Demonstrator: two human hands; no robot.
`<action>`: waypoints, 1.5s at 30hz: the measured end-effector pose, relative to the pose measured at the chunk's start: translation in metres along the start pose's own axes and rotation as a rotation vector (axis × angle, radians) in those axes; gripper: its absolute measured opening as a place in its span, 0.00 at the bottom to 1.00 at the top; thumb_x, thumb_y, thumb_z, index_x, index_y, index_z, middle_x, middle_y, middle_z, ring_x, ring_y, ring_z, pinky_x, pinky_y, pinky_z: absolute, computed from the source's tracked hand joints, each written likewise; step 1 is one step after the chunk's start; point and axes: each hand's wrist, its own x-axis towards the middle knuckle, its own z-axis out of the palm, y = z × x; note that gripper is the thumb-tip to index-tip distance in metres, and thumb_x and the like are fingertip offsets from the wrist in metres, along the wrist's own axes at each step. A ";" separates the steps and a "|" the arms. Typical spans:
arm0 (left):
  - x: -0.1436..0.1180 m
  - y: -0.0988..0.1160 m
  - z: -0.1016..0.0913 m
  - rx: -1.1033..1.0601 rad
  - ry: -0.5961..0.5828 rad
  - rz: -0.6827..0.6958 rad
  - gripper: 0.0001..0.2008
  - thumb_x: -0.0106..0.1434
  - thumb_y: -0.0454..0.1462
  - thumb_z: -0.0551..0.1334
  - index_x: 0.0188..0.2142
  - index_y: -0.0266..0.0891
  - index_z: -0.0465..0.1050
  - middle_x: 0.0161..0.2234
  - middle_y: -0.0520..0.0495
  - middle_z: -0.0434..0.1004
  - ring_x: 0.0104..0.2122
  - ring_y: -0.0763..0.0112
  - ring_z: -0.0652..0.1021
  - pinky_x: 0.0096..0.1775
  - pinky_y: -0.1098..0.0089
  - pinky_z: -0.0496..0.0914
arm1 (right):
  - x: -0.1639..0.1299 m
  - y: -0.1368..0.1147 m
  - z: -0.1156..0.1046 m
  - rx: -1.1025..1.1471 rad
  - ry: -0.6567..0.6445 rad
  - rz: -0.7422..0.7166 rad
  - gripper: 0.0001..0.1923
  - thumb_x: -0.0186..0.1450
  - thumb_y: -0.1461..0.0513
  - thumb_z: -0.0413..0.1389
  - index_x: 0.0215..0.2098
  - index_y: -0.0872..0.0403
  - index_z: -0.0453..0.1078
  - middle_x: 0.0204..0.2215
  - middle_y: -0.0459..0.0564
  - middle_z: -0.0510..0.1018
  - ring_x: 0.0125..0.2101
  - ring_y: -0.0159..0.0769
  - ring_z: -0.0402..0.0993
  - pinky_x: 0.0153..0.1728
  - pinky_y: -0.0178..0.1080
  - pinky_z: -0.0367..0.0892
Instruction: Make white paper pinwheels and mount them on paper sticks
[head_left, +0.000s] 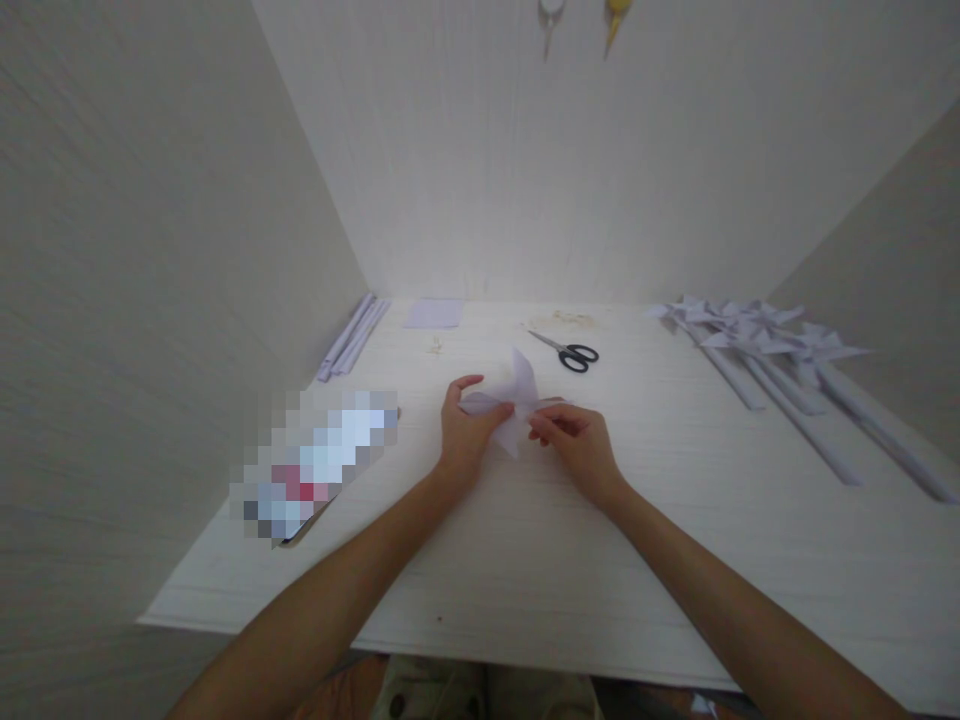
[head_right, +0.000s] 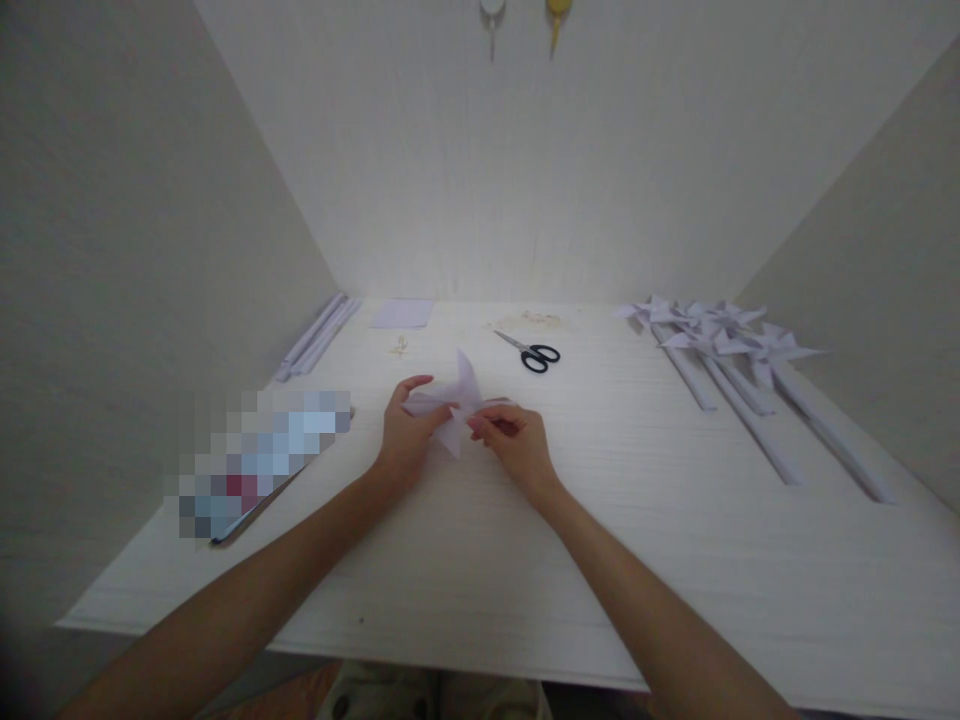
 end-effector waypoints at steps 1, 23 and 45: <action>0.000 0.000 0.001 0.007 0.003 0.000 0.28 0.38 0.33 0.66 0.41 0.38 0.60 0.23 0.53 0.69 0.22 0.75 0.71 0.25 0.75 0.66 | 0.000 0.001 0.000 0.006 0.006 -0.002 0.05 0.50 0.61 0.57 0.20 0.55 0.70 0.19 0.44 0.70 0.17 0.25 0.64 0.19 0.32 0.60; -0.008 0.004 0.007 0.012 -0.048 0.022 0.26 0.38 0.34 0.66 0.38 0.38 0.61 0.21 0.55 0.69 0.20 0.77 0.69 0.22 0.77 0.63 | 0.000 0.002 0.002 -0.073 0.107 0.051 0.11 0.47 0.57 0.60 0.18 0.57 0.68 0.23 0.45 0.67 0.24 0.30 0.63 0.24 0.33 0.57; -0.008 0.004 0.004 0.096 -0.083 0.100 0.22 0.40 0.34 0.66 0.36 0.38 0.62 0.20 0.55 0.69 0.20 0.77 0.69 0.22 0.77 0.64 | -0.001 -0.001 0.002 -0.084 0.119 0.095 0.10 0.48 0.58 0.58 0.17 0.56 0.65 0.14 0.40 0.62 0.18 0.26 0.55 0.20 0.32 0.51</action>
